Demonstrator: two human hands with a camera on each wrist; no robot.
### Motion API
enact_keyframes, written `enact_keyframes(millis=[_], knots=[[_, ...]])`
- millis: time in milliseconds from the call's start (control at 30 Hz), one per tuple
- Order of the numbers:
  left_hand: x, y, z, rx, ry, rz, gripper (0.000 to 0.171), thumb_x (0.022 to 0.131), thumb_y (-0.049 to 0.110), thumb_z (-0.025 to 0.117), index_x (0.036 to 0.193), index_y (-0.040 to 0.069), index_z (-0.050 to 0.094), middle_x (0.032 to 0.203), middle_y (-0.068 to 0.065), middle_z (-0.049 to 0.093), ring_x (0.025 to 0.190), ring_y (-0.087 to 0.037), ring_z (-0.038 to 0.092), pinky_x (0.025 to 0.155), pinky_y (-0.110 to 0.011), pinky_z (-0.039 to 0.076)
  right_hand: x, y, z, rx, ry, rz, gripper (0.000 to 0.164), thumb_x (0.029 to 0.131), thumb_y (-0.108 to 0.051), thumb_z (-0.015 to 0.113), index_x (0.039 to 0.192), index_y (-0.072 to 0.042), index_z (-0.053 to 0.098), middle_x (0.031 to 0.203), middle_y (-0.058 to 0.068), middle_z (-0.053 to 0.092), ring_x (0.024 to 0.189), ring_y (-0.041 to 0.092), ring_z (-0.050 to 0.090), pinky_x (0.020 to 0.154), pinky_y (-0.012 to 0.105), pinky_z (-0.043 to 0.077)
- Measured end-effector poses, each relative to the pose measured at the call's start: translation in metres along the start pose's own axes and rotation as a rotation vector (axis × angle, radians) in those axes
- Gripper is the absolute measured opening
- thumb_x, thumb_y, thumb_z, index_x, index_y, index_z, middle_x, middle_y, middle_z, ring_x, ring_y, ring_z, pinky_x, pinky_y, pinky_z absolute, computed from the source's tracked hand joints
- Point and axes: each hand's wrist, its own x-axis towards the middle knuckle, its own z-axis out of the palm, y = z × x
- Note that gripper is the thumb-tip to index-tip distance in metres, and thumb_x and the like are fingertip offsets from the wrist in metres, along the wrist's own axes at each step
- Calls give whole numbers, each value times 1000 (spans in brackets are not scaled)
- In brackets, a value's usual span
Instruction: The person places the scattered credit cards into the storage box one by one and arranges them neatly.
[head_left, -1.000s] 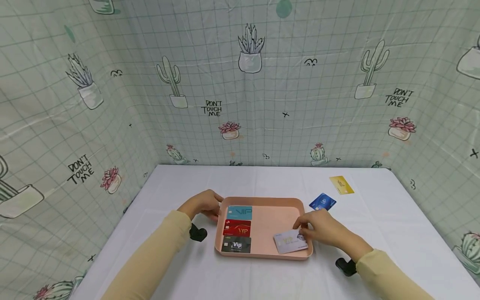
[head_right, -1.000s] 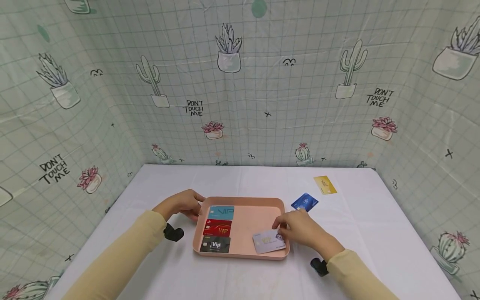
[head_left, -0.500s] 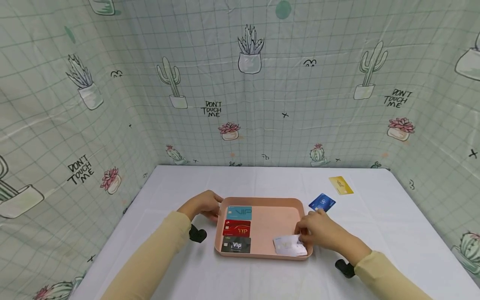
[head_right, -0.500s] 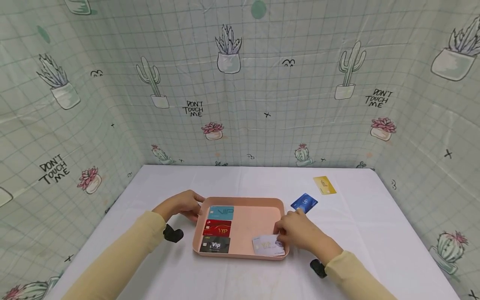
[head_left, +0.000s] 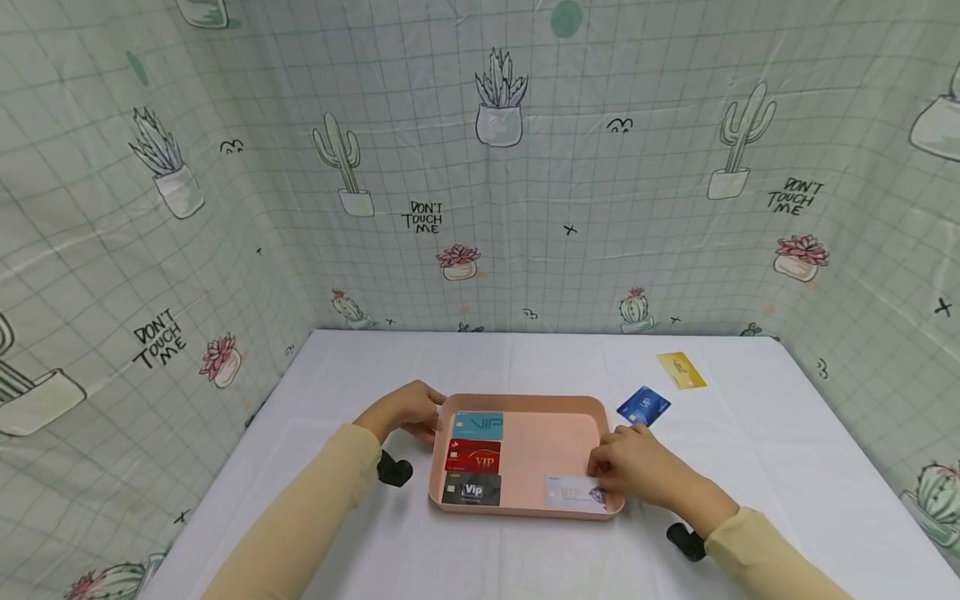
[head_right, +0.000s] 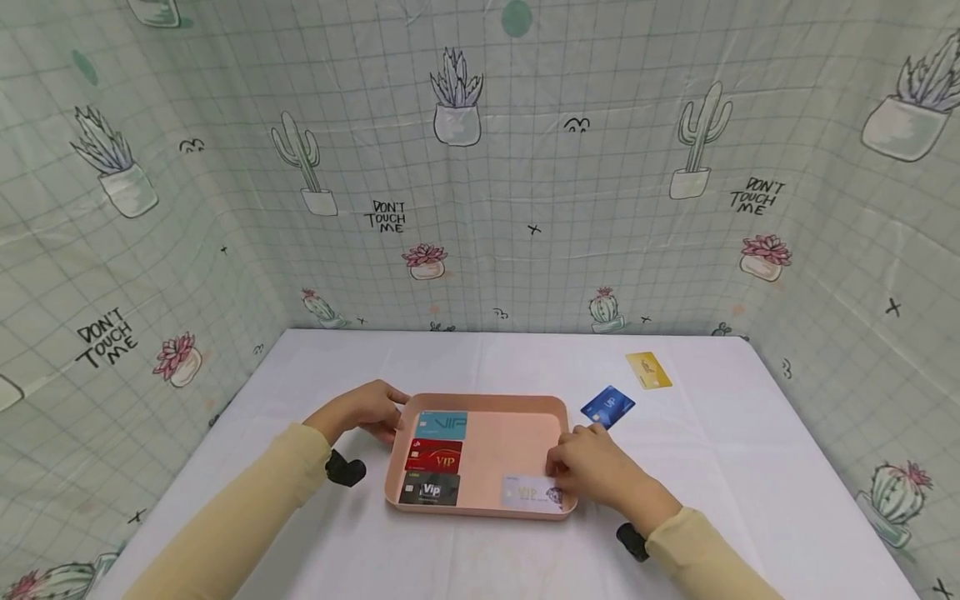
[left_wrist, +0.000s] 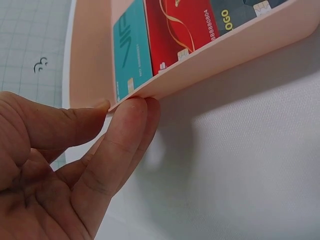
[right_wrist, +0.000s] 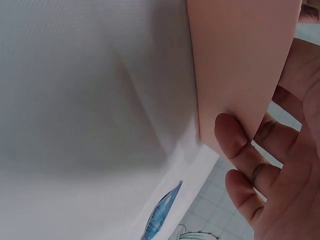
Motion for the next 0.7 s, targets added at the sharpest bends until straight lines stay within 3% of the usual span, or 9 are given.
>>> enact_keyframes(millis=[233, 500, 700], knots=[[0, 1, 0, 13, -2, 4, 49, 96, 0, 66, 144, 2, 60, 94, -11, 74, 57, -15, 66, 64, -28, 63, 0, -2, 2, 21, -38, 52, 15, 80, -30, 85, 86, -28, 72, 82, -17, 58, 81, 9, 50, 81, 41, 41], [1, -1, -2, -7, -9, 4, 49, 95, 0, 68, 143, 2, 60, 92, -11, 74, 58, -15, 67, 64, -28, 63, -1, -2, 0, 67, -26, 46, 9, 87, -32, 81, 86, -30, 72, 84, -18, 59, 84, 8, 53, 81, 41, 40], [3, 0, -3, -10, -14, 9, 48, 95, 0, 68, 142, 1, 61, 92, -11, 75, 57, -15, 67, 64, -28, 63, -3, 2, -4, 98, -40, 32, 8, 92, -32, 76, 98, -27, 75, 96, -15, 64, 93, 13, 60, 84, 44, 43]])
